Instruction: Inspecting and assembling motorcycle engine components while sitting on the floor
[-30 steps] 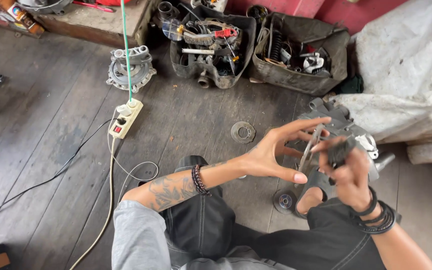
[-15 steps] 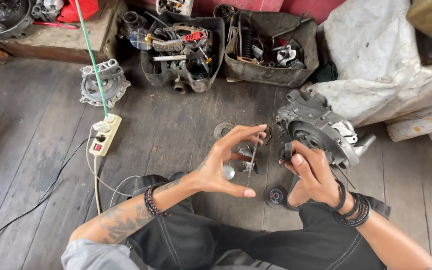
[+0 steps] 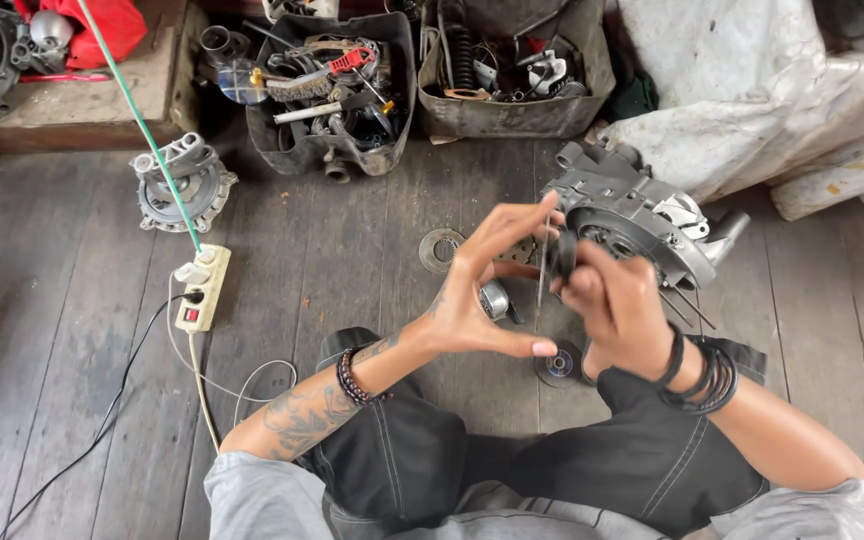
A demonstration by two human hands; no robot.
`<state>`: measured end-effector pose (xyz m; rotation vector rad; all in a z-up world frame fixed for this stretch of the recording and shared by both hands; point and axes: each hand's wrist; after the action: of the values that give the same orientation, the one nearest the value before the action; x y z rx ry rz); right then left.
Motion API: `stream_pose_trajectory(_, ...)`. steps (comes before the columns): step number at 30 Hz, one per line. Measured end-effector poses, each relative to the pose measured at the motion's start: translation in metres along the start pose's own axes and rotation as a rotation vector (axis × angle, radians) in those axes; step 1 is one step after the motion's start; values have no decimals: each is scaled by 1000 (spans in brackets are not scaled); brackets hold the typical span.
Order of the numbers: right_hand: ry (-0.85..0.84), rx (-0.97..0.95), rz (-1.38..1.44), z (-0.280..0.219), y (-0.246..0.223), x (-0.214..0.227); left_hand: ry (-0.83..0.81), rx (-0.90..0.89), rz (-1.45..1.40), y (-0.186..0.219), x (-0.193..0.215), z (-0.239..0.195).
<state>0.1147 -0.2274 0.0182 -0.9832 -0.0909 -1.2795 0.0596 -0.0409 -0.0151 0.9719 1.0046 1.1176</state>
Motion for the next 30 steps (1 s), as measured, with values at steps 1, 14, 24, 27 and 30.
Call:
stream_pose_trajectory(1, 3, -4, -3, -1, 1, 1, -5, 2, -2, -1, 0, 0)
stream_pose_trajectory(14, -53, -18, -3, -27, -5, -7, -10, -11, 69, 7, 4, -7)
stream_pose_trajectory(24, -80, 62, 91, -21, -17, -13, -1, -1, -6, 8, 8, -9)
stream_pose_trajectory(27, -63, 35, -8, -4, -4, 0, -31, -20, 24, 7, 4, -9)
stream_pose_trajectory(30, 22, -59, 79, 1, -10, -6, -39, -27, 66, 4, 7, -9)
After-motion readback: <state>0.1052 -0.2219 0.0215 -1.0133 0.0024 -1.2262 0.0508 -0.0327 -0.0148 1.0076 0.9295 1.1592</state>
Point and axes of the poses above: each hand's wrist, its own z-axis towards the middle knuckle, its own x-axis out of the back of the hand, y = z × x, and after that the axes turned 14 degrees about x, right-handed
